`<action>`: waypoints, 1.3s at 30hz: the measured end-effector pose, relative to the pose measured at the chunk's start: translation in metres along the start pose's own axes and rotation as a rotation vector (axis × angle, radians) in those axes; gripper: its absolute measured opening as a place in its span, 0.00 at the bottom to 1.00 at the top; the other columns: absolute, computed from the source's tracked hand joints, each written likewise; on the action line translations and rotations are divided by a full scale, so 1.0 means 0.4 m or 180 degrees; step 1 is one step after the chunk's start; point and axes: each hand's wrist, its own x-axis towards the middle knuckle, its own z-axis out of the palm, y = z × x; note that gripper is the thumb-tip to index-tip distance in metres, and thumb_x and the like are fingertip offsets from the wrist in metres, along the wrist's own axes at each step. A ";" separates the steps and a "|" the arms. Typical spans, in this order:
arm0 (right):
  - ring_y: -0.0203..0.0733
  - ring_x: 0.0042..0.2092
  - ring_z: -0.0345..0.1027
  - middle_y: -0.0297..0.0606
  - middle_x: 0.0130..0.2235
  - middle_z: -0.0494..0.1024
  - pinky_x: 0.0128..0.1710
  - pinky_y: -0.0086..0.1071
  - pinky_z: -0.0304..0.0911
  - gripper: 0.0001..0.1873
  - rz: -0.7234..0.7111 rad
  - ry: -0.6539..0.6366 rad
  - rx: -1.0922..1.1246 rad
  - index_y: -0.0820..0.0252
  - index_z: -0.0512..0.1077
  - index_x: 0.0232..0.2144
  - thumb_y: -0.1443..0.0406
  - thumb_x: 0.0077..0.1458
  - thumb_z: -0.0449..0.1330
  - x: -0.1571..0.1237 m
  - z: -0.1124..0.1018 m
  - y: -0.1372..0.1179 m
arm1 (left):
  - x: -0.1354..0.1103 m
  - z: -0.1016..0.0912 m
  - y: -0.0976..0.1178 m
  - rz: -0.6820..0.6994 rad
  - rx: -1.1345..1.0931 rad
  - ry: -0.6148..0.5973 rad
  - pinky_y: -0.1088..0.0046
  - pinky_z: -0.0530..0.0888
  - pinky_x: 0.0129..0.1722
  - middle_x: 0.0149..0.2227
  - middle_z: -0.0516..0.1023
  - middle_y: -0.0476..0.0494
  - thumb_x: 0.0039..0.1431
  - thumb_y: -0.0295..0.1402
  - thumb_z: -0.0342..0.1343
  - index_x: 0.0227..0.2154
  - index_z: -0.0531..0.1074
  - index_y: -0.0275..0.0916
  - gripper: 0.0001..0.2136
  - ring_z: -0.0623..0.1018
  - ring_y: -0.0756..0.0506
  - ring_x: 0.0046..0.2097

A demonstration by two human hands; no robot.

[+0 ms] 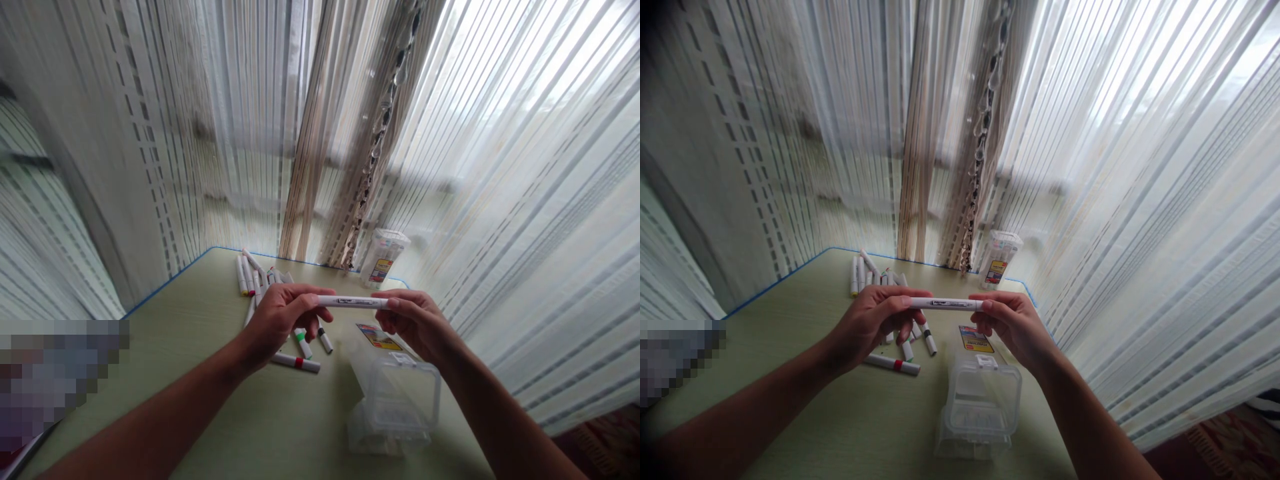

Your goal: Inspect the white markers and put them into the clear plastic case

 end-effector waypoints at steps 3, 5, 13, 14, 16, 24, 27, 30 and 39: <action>0.34 0.21 0.66 0.38 0.20 0.77 0.20 0.28 0.59 0.12 -0.0034 0.0059 -0.0062 0.63 0.83 0.31 0.62 0.42 0.74 0.000 0.005 -0.001 | 0.002 -0.002 -0.004 -0.0017 0.0187 0.0044 0.78 0.69 0.19 0.27 0.81 0.40 0.52 0.35 0.65 0.43 0.80 0.28 0.17 0.72 0.53 0.20; 0.33 0.20 0.65 0.36 0.19 0.76 0.20 0.27 0.59 0.12 -0.0027 0.0082 -0.0085 0.63 0.82 0.29 0.63 0.41 0.74 0.000 0.008 -0.001 | 0.003 -0.004 -0.008 -0.0024 0.0296 0.0039 0.78 0.69 0.19 0.27 0.80 0.41 0.52 0.35 0.66 0.43 0.79 0.29 0.17 0.71 0.53 0.20; 0.34 0.21 0.65 0.37 0.20 0.76 0.20 0.28 0.59 0.11 -0.0002 0.0085 -0.0086 0.63 0.82 0.29 0.62 0.43 0.73 0.002 0.008 0.000 | -0.001 0.000 -0.006 -0.0053 0.0245 0.0061 0.78 0.70 0.19 0.27 0.81 0.40 0.52 0.34 0.65 0.40 0.80 0.29 0.15 0.72 0.53 0.20; 0.34 0.21 0.66 0.37 0.20 0.76 0.20 0.28 0.59 0.11 0.0005 0.0085 -0.0082 0.63 0.83 0.30 0.62 0.43 0.73 0.002 0.007 0.001 | -0.001 0.001 -0.004 -0.0060 0.0201 0.0057 0.78 0.70 0.19 0.27 0.81 0.39 0.52 0.33 0.65 0.40 0.80 0.29 0.15 0.72 0.53 0.20; 0.35 0.21 0.66 0.38 0.20 0.77 0.20 0.28 0.59 0.11 0.0013 0.0079 -0.0065 0.63 0.83 0.30 0.62 0.44 0.72 0.002 0.004 0.002 | -0.003 0.001 -0.001 -0.0057 0.0099 0.0038 0.77 0.71 0.20 0.27 0.81 0.39 0.52 0.33 0.64 0.39 0.80 0.28 0.14 0.73 0.52 0.21; 0.35 0.22 0.67 0.40 0.22 0.78 0.20 0.28 0.59 0.11 -0.0018 0.0006 0.0022 0.63 0.83 0.31 0.63 0.44 0.72 0.000 0.000 0.003 | -0.001 -0.001 -0.002 -0.0002 0.0103 -0.0005 0.78 0.70 0.19 0.27 0.81 0.39 0.53 0.33 0.63 0.41 0.80 0.28 0.14 0.73 0.53 0.21; 0.34 0.21 0.66 0.38 0.20 0.77 0.20 0.27 0.58 0.11 0.0013 0.0040 -0.0042 0.63 0.83 0.30 0.63 0.43 0.74 -0.001 0.006 0.001 | 0.002 -0.004 -0.008 0.0013 0.0314 0.0016 0.79 0.70 0.19 0.27 0.81 0.41 0.53 0.34 0.65 0.41 0.80 0.29 0.15 0.72 0.53 0.20; 0.32 0.21 0.65 0.36 0.20 0.76 0.21 0.26 0.58 0.11 0.0051 0.0054 -0.0058 0.63 0.82 0.29 0.63 0.42 0.75 -0.002 0.010 -0.001 | 0.005 -0.007 -0.013 0.0018 0.0431 0.0023 0.80 0.70 0.19 0.26 0.80 0.42 0.53 0.34 0.65 0.41 0.80 0.30 0.15 0.71 0.54 0.20; 0.34 0.20 0.68 0.40 0.21 0.79 0.20 0.25 0.60 0.12 0.0037 -0.0029 0.0051 0.65 0.83 0.31 0.63 0.43 0.73 0.001 0.002 -0.001 | 0.001 -0.001 -0.002 -0.0065 0.0107 0.0028 0.79 0.70 0.19 0.27 0.81 0.39 0.53 0.33 0.64 0.42 0.79 0.28 0.16 0.72 0.53 0.20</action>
